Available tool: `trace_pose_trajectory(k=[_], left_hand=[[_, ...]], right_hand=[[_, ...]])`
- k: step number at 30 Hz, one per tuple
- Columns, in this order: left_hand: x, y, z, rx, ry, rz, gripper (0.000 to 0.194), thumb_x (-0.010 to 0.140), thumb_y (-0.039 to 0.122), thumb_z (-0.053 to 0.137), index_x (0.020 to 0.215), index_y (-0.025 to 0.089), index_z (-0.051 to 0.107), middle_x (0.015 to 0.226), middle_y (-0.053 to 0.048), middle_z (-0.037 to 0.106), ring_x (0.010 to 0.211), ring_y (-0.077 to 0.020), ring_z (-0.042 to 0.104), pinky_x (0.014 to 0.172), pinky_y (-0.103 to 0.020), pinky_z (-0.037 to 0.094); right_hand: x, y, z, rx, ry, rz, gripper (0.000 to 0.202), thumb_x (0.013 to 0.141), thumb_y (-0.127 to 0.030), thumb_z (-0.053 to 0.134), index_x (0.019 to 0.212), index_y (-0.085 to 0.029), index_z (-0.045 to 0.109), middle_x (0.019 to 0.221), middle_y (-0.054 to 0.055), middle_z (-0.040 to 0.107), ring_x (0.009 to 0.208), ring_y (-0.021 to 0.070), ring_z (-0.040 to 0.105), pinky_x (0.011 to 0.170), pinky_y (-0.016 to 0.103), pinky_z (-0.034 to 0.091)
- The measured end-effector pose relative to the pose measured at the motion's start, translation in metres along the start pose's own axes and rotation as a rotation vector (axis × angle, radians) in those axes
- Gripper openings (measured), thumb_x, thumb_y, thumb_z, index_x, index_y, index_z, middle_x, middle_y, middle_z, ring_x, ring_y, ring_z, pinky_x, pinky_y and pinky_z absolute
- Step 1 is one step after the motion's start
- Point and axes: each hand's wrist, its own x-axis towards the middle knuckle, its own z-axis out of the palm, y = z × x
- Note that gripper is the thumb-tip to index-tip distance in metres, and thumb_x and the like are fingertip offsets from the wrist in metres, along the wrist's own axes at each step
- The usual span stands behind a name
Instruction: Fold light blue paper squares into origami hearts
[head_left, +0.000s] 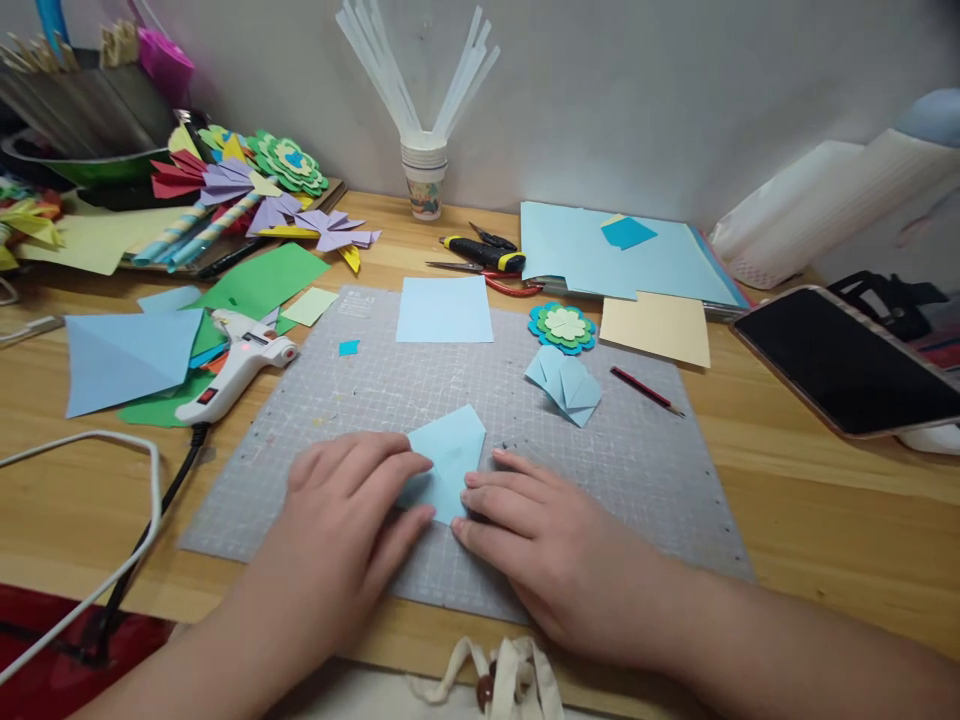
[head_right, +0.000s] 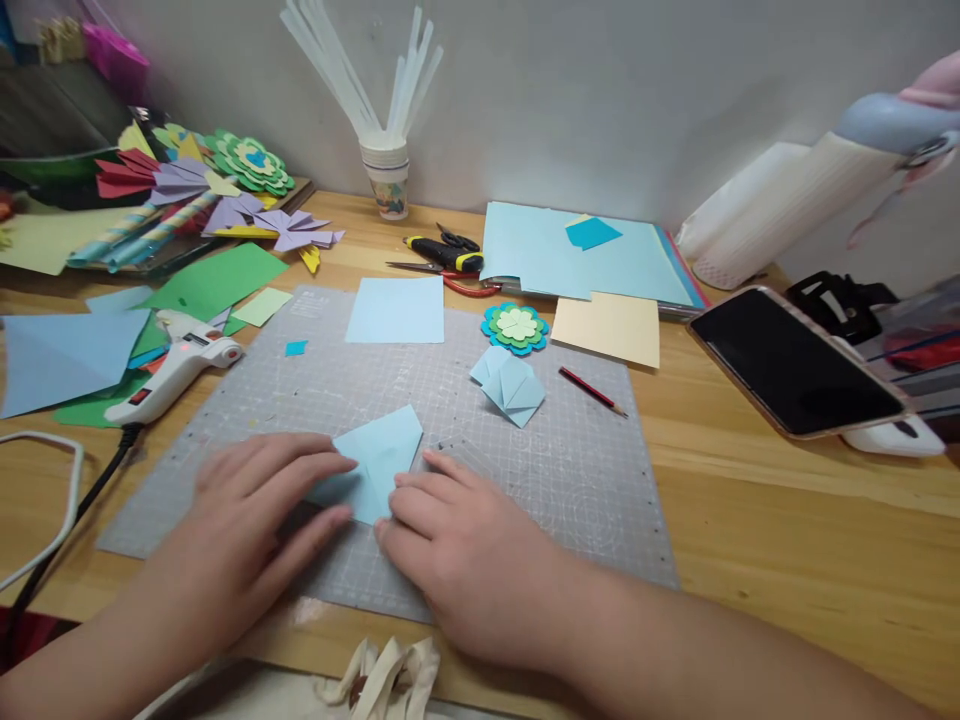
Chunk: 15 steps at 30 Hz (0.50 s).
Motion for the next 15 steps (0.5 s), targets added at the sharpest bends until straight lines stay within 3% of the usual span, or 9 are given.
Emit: trace_pose_trajectory(k=[3, 6, 10, 12, 15], left_hand=[[0.011, 0.005, 0.003, -0.140, -0.103, -0.101, 0.031, 0.083, 0.026, 0.061, 0.114, 0.023, 0.056, 0.109, -0.007, 0.063, 0.103, -0.0266, 0.056, 0.087, -0.042, 0.039], [0.024, 0.004, 0.001, -0.276, -0.204, -0.217, 0.029, 0.080, 0.020, 0.061, 0.108, 0.023, 0.060, 0.090, -0.003, 0.066, 0.089, -0.0235, 0.060, 0.081, -0.039, 0.042], [0.035, 0.005, -0.006, -0.442, -0.339, -0.298, 0.019, 0.081, 0.023, 0.057, 0.099, 0.025, 0.064, 0.071, 0.003, 0.062, 0.068, -0.0184, 0.059, 0.065, -0.030, 0.043], [0.036, 0.008, -0.008, -0.473, -0.333, -0.312, 0.019, 0.082, 0.026, 0.056, 0.099, 0.024, 0.063, 0.073, 0.003, 0.061, 0.069, -0.0183, 0.058, 0.064, -0.030, 0.042], [0.033, 0.013, -0.010, -0.425, -0.234, -0.283, 0.019, 0.082, 0.033, 0.059, 0.098, 0.022, 0.060, 0.087, -0.001, 0.062, 0.083, -0.0214, 0.058, 0.073, -0.034, 0.043]], right_hand=[[0.000, 0.005, -0.002, 0.158, 0.043, 0.040, 0.037, 0.085, -0.005, 0.045, 0.116, -0.014, 0.061, 0.116, 0.013, 0.064, 0.111, 0.0216, 0.057, 0.108, 0.047, 0.036], [-0.002, 0.008, -0.003, 0.351, 0.160, 0.175, 0.045, 0.083, -0.002, 0.043, 0.123, -0.017, 0.056, 0.126, 0.013, 0.055, 0.116, 0.0202, 0.053, 0.100, 0.041, 0.044], [-0.002, 0.010, 0.000, 0.538, 0.379, 0.416, 0.033, 0.085, -0.005, 0.045, 0.111, -0.021, 0.057, 0.117, 0.010, 0.054, 0.110, 0.0194, 0.055, 0.092, 0.037, 0.049], [-0.001, 0.010, 0.002, 0.623, 0.417, 0.519, 0.025, 0.085, -0.007, 0.046, 0.103, -0.021, 0.056, 0.107, 0.007, 0.055, 0.100, 0.0180, 0.057, 0.084, 0.034, 0.052], [-0.001, 0.010, 0.004, 0.675, 0.403, 0.566, 0.019, 0.084, -0.008, 0.047, 0.097, -0.020, 0.054, 0.100, 0.005, 0.054, 0.093, 0.0165, 0.057, 0.081, 0.033, 0.051]])
